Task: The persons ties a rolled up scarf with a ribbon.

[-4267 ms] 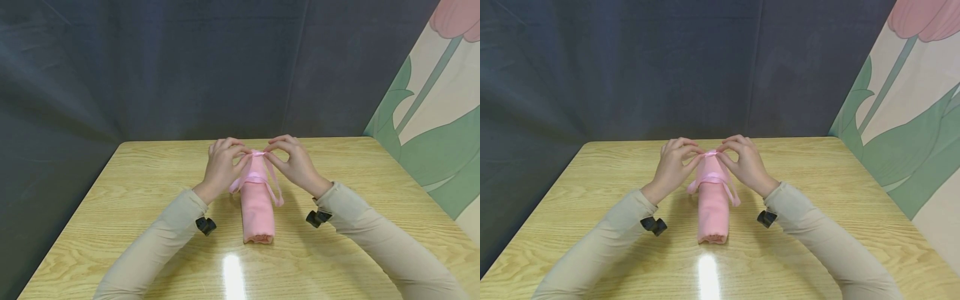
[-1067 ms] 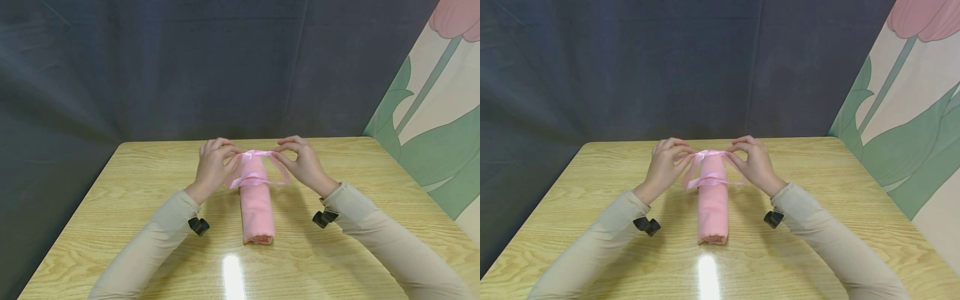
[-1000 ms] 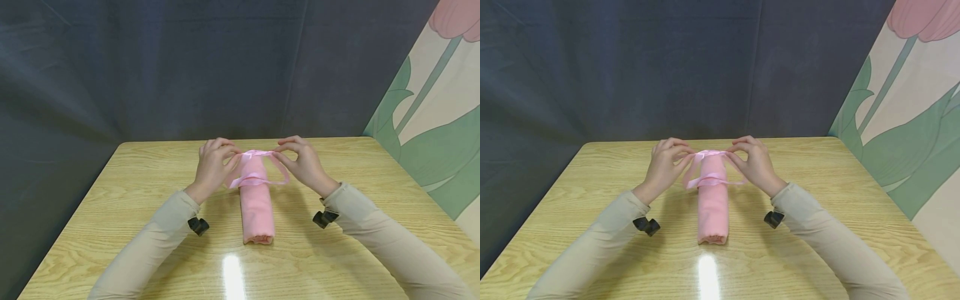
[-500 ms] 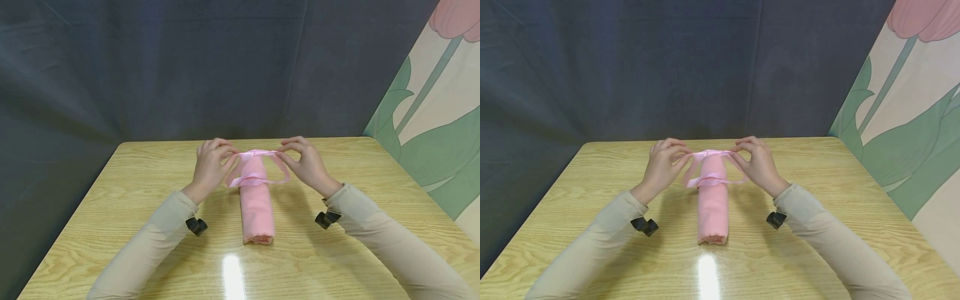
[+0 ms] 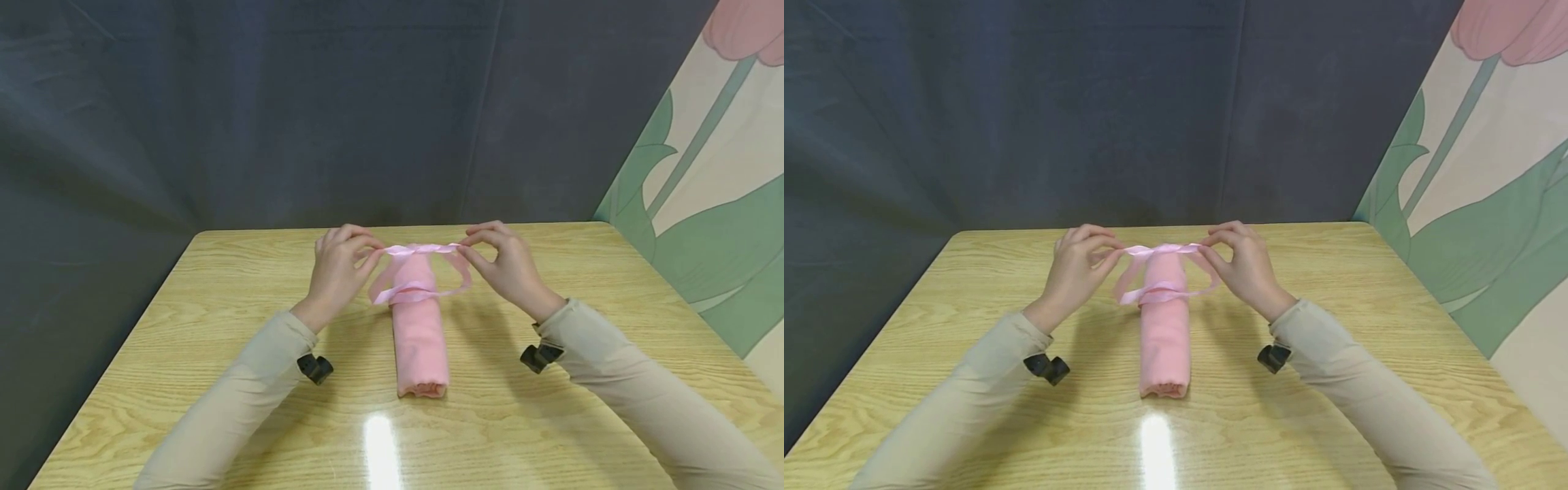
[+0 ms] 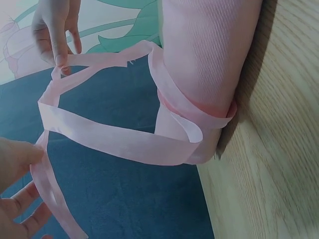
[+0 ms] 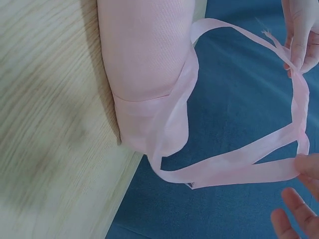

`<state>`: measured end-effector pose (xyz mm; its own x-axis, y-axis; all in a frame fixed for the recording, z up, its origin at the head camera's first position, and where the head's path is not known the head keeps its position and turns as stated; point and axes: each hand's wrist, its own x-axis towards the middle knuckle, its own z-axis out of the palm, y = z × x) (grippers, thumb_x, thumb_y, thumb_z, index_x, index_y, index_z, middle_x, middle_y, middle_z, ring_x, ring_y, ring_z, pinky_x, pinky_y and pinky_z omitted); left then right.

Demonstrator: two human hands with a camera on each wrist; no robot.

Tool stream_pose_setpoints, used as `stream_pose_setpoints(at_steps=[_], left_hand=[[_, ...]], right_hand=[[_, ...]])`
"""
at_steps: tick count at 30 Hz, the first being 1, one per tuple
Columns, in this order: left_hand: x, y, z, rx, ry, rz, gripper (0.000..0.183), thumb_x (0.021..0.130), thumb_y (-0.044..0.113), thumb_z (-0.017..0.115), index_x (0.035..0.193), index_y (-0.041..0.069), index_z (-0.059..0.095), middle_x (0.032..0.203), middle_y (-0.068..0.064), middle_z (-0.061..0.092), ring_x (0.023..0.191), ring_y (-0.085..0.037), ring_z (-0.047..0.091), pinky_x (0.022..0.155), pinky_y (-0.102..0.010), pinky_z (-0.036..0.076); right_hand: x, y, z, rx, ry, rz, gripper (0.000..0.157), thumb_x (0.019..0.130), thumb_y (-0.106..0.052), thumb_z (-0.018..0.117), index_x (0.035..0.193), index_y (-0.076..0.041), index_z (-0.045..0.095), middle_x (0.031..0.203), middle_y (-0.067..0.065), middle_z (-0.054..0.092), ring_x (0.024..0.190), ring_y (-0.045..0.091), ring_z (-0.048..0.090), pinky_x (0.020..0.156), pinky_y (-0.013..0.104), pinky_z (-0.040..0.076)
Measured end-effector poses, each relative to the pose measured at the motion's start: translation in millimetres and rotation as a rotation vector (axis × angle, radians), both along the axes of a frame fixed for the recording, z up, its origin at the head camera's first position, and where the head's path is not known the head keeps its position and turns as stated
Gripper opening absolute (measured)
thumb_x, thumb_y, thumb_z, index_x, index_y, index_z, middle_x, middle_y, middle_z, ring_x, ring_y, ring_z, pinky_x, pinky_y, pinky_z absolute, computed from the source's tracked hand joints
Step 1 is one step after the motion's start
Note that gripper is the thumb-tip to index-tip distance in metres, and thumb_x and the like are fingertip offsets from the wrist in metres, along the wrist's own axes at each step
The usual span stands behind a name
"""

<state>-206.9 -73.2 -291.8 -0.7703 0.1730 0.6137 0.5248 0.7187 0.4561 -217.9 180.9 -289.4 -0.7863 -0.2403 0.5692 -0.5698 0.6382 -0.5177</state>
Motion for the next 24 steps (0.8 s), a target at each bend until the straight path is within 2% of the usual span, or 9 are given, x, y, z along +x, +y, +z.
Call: stream_pose_setpoints(at_steps=[14, 24], left_hand=[[1.0, -5, 1.3, 0.014, -0.025, 0.021, 0.007, 0.085, 0.014, 0.066, 0.087, 0.011, 0.071, 0.101, -0.005, 0.065, 0.101, -0.026, 0.054, 0.098, -0.047, 0.032], [1.6, -11, 0.8, 0.020, -0.066, 0.025, 0.008, 0.085, 0.012, 0.063, 0.089, 0.009, 0.069, 0.103, -0.007, 0.063, 0.105, -0.027, 0.052, 0.099, -0.047, 0.030]], right_hand=[[-1.4, 7, -0.8, 0.015, -0.016, -0.031, 0.012, 0.084, -0.005, 0.066, 0.090, 0.005, 0.068, 0.107, 0.023, 0.062, 0.104, 0.038, 0.055, 0.091, 0.052, 0.043], [-0.3, 11, 0.5, 0.022, -0.006, -0.048, 0.012, 0.085, -0.005, 0.065, 0.089, 0.006, 0.067, 0.105, 0.023, 0.062, 0.101, 0.038, 0.057, 0.088, 0.051, 0.044]])
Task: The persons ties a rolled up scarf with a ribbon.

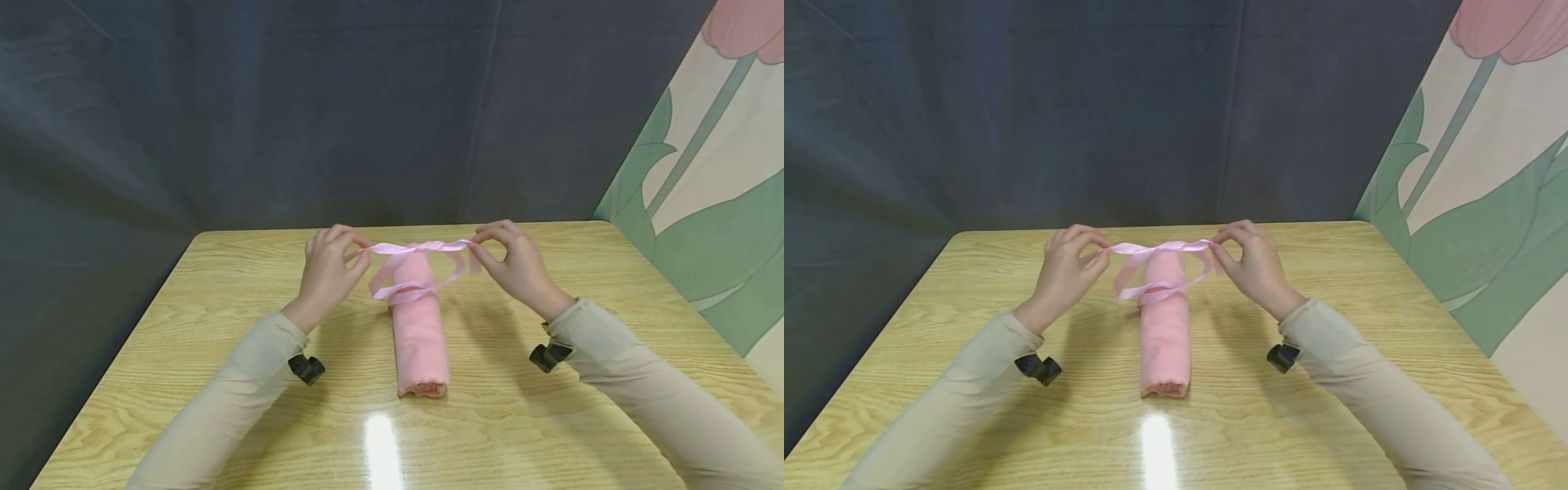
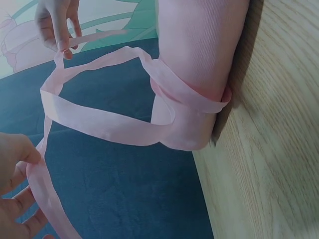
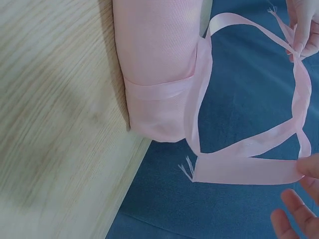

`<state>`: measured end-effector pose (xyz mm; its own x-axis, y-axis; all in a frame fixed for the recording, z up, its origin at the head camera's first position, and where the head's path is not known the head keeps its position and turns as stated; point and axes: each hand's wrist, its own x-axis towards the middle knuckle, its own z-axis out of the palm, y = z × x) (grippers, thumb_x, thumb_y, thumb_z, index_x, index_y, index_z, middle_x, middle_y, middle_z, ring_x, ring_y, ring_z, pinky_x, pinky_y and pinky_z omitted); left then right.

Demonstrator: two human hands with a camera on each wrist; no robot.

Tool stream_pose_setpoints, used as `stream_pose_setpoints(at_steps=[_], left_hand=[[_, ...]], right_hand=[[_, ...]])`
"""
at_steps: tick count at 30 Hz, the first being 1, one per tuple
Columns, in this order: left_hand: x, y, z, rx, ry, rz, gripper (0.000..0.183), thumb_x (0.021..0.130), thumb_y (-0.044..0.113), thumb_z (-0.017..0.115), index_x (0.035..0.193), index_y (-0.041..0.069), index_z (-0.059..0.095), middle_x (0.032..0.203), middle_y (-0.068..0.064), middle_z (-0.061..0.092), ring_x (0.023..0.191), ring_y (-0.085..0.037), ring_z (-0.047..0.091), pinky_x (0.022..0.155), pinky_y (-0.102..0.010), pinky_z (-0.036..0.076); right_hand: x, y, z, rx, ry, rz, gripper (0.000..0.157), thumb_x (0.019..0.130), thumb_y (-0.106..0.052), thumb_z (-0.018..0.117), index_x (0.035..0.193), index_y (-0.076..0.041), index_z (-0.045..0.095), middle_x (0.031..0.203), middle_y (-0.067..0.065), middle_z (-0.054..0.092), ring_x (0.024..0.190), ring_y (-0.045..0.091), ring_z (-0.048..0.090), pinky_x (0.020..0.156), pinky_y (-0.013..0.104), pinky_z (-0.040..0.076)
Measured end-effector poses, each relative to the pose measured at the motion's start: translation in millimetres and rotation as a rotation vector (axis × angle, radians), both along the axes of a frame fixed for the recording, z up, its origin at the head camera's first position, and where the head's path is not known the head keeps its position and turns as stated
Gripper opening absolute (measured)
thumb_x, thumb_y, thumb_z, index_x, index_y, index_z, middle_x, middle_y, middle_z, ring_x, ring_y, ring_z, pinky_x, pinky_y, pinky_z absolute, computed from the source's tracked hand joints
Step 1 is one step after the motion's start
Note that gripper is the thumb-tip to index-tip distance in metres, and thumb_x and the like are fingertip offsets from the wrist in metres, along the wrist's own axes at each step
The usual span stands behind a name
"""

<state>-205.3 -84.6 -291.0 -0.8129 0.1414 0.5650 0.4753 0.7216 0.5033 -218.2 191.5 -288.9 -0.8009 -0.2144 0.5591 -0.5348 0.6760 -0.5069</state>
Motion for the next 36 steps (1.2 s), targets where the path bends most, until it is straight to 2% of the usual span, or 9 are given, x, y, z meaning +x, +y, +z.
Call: stream_pose_setpoints(at_steps=[24, 36], left_hand=[[-0.2, -9, -2.4, -0.011, 0.008, 0.040, 0.006, 0.080, 0.011, 0.062, 0.085, 0.008, 0.064, 0.102, -0.009, 0.064, 0.105, -0.030, 0.053, 0.099, -0.050, 0.031], [-0.7, -15, -4.5, -0.014, 0.001, 0.054, 0.007, 0.080, 0.009, 0.061, 0.086, 0.007, 0.063, 0.101, -0.010, 0.064, 0.104, -0.031, 0.053, 0.096, -0.049, 0.032]], right_hand=[[0.3, 11, -1.0, 0.028, -0.024, -0.026, 0.013, 0.087, -0.008, 0.063, 0.089, 0.004, 0.066, 0.106, 0.022, 0.062, 0.100, 0.037, 0.055, 0.086, 0.052, 0.044], [-1.3, 16, -3.5, 0.025, 0.010, -0.035, 0.011, 0.086, -0.005, 0.062, 0.086, 0.006, 0.065, 0.103, 0.023, 0.062, 0.098, 0.038, 0.056, 0.086, 0.053, 0.044]])
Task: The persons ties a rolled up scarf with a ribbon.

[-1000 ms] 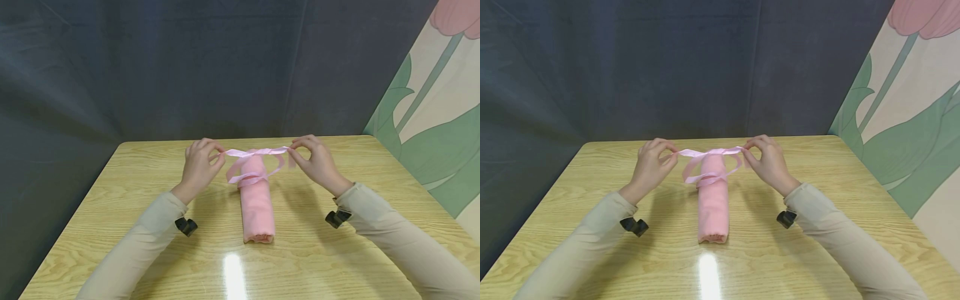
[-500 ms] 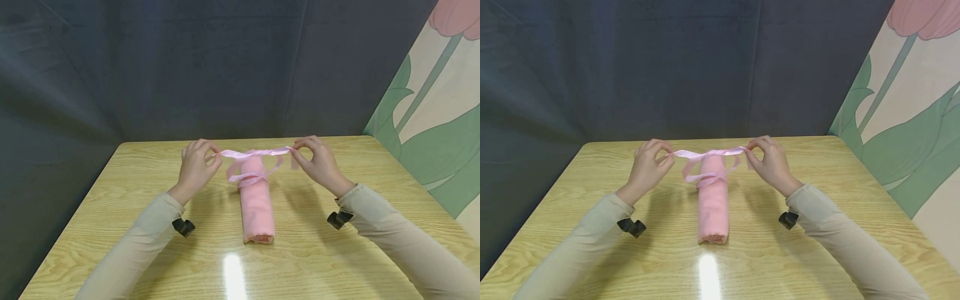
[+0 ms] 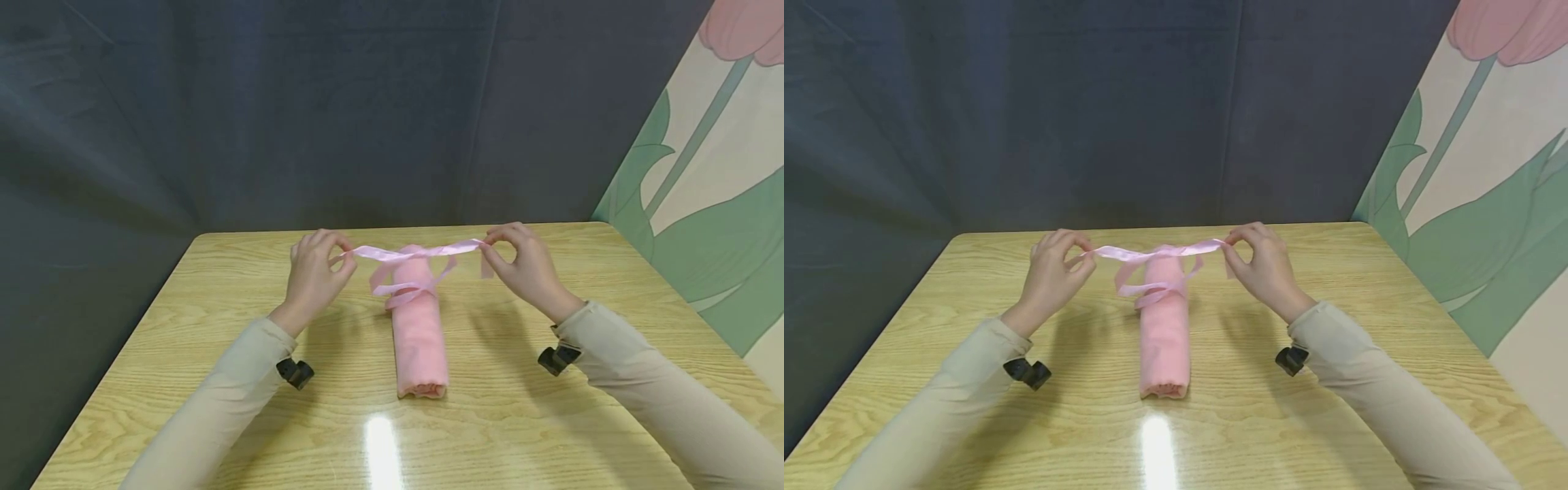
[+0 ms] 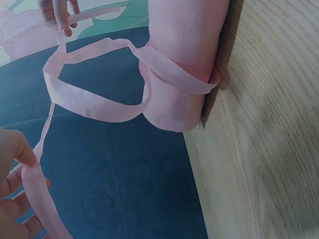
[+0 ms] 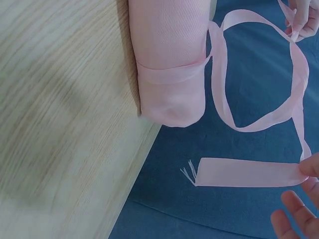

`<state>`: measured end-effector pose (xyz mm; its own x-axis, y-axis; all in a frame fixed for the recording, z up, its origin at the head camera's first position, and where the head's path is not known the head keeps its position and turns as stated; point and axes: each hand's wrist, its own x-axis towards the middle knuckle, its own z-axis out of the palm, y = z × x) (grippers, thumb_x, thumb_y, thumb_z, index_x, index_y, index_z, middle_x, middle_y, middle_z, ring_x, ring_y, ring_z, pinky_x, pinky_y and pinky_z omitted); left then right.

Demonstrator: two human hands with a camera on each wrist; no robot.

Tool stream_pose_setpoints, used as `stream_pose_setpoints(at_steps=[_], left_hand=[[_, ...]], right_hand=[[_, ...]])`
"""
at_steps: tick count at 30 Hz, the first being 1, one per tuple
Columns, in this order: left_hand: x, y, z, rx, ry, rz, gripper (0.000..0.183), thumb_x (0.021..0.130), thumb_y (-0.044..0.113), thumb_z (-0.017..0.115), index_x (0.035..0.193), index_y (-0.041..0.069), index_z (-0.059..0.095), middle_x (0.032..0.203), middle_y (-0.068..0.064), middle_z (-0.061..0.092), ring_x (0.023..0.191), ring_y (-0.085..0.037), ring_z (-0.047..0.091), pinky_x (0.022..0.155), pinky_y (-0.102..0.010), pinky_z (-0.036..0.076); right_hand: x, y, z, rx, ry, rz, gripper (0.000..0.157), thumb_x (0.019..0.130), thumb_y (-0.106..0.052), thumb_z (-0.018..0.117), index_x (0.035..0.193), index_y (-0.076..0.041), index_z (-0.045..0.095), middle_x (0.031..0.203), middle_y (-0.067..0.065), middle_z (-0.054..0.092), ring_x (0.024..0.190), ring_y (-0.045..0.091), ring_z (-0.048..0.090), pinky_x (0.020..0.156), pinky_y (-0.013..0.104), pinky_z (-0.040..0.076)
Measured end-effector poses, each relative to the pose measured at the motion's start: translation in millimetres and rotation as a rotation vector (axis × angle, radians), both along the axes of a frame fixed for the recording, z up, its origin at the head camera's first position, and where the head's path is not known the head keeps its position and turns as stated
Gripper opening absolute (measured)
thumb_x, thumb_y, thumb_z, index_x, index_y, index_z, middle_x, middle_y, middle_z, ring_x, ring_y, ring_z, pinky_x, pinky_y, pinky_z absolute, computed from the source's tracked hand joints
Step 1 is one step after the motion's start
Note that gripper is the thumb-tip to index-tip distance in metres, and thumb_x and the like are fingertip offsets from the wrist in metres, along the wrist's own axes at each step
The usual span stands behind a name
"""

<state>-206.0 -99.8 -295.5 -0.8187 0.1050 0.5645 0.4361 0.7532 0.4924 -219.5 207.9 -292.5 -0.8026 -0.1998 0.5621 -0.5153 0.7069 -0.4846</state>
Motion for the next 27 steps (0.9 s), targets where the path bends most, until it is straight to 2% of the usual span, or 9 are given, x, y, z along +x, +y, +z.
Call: stream_pose_setpoints(at_steps=[7, 27], left_hand=[[0.3, -4, -0.7, 0.018, -0.003, 0.004, 0.006, 0.078, 0.008, 0.060, 0.084, 0.007, 0.062, 0.100, -0.010, 0.064, 0.103, -0.031, 0.053, 0.095, -0.049, 0.032], [1.1, -12, -2.3, 0.009, -0.036, 0.033, 0.006, 0.078, 0.008, 0.058, 0.083, 0.005, 0.060, 0.103, -0.012, 0.064, 0.102, -0.032, 0.053, 0.098, -0.052, 0.031]], right_hand=[[0.7, 3, 1.1, -0.017, 0.020, -0.013, 0.010, 0.085, -0.002, 0.061, 0.085, 0.008, 0.063, 0.103, 0.025, 0.062, 0.099, 0.039, 0.055, 0.086, 0.052, 0.043], [-1.7, 14, 1.6, -0.044, -0.014, -0.053, 0.008, 0.083, -0.001, 0.055, 0.083, 0.006, 0.058, 0.104, 0.026, 0.061, 0.100, 0.040, 0.054, 0.086, 0.050, 0.041]])
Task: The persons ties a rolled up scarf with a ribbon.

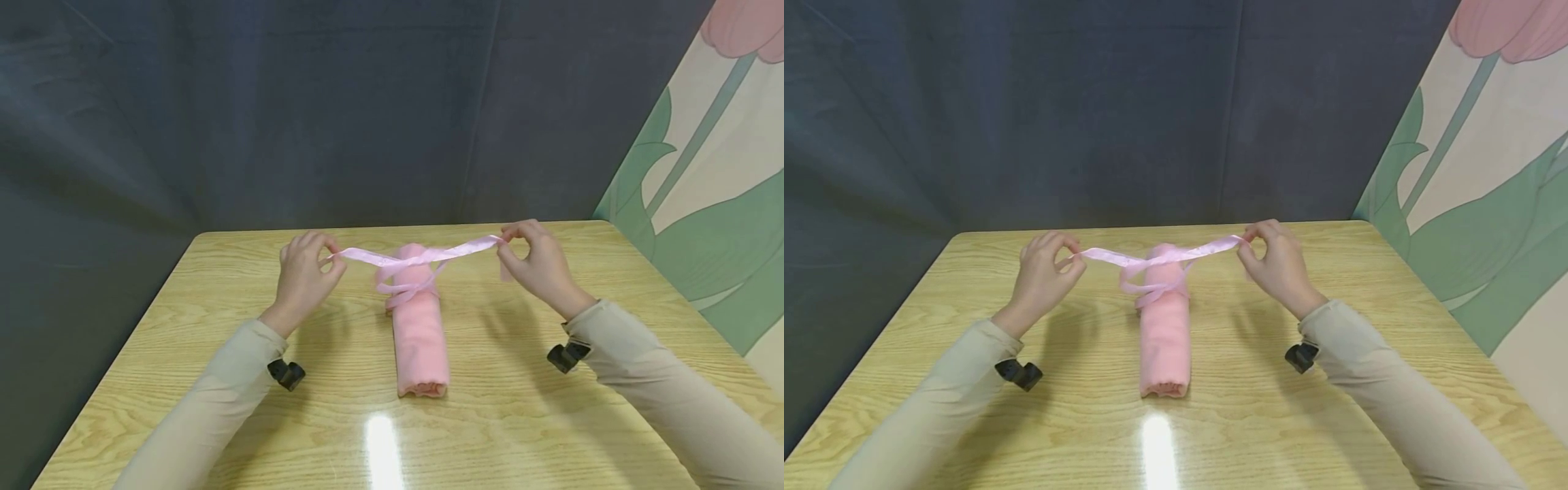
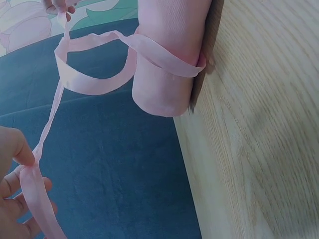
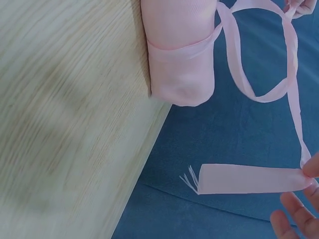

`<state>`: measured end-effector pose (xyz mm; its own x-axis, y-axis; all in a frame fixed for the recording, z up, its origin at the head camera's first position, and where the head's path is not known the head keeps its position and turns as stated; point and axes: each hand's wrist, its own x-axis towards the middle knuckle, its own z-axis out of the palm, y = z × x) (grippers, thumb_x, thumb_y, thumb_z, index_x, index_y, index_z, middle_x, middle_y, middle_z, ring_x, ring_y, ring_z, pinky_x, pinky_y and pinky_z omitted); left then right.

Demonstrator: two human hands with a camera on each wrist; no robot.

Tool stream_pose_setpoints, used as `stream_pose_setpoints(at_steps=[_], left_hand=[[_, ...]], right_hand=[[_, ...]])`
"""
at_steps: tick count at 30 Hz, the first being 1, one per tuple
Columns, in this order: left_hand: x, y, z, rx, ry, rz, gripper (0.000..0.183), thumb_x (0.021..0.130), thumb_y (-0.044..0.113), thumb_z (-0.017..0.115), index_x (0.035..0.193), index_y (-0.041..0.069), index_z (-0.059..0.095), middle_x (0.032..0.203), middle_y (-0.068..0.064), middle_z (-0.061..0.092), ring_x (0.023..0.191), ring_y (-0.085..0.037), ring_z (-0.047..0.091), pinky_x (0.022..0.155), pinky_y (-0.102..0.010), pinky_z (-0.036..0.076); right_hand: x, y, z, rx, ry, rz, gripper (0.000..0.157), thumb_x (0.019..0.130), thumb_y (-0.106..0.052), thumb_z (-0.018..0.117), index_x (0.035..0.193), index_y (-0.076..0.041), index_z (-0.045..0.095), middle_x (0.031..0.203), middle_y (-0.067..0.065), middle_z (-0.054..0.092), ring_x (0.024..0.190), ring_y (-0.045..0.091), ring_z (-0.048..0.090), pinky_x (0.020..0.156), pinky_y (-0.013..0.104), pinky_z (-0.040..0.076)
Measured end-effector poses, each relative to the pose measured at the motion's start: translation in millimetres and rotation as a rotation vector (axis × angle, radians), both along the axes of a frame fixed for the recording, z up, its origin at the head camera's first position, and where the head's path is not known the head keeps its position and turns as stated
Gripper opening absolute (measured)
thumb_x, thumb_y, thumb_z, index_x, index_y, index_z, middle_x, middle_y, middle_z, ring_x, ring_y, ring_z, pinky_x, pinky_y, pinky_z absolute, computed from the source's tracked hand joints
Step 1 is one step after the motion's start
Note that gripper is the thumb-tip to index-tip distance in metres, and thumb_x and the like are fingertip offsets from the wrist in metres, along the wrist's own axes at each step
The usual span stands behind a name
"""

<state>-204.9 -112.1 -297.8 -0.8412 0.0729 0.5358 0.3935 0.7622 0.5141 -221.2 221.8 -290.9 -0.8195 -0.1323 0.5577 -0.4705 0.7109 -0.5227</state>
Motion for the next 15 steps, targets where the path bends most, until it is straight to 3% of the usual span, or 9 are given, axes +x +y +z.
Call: stream_pose_setpoints(at_steps=[15], left_hand=[[-0.2, -4.4, 0.3, -0.006, -0.023, 0.007, 0.007, 0.079, 0.009, 0.058, 0.083, 0.004, 0.060, 0.104, -0.013, 0.064, 0.104, -0.033, 0.053, 0.099, -0.052, 0.030]], right_hand=[[-4.0, 8.4, -0.4, 0.016, -0.040, -0.038, 0.009, 0.082, -0.003, 0.050, 0.081, 0.005, 0.054, 0.108, 0.027, 0.059, 0.098, 0.039, 0.052, 0.083, 0.047, 0.039]])
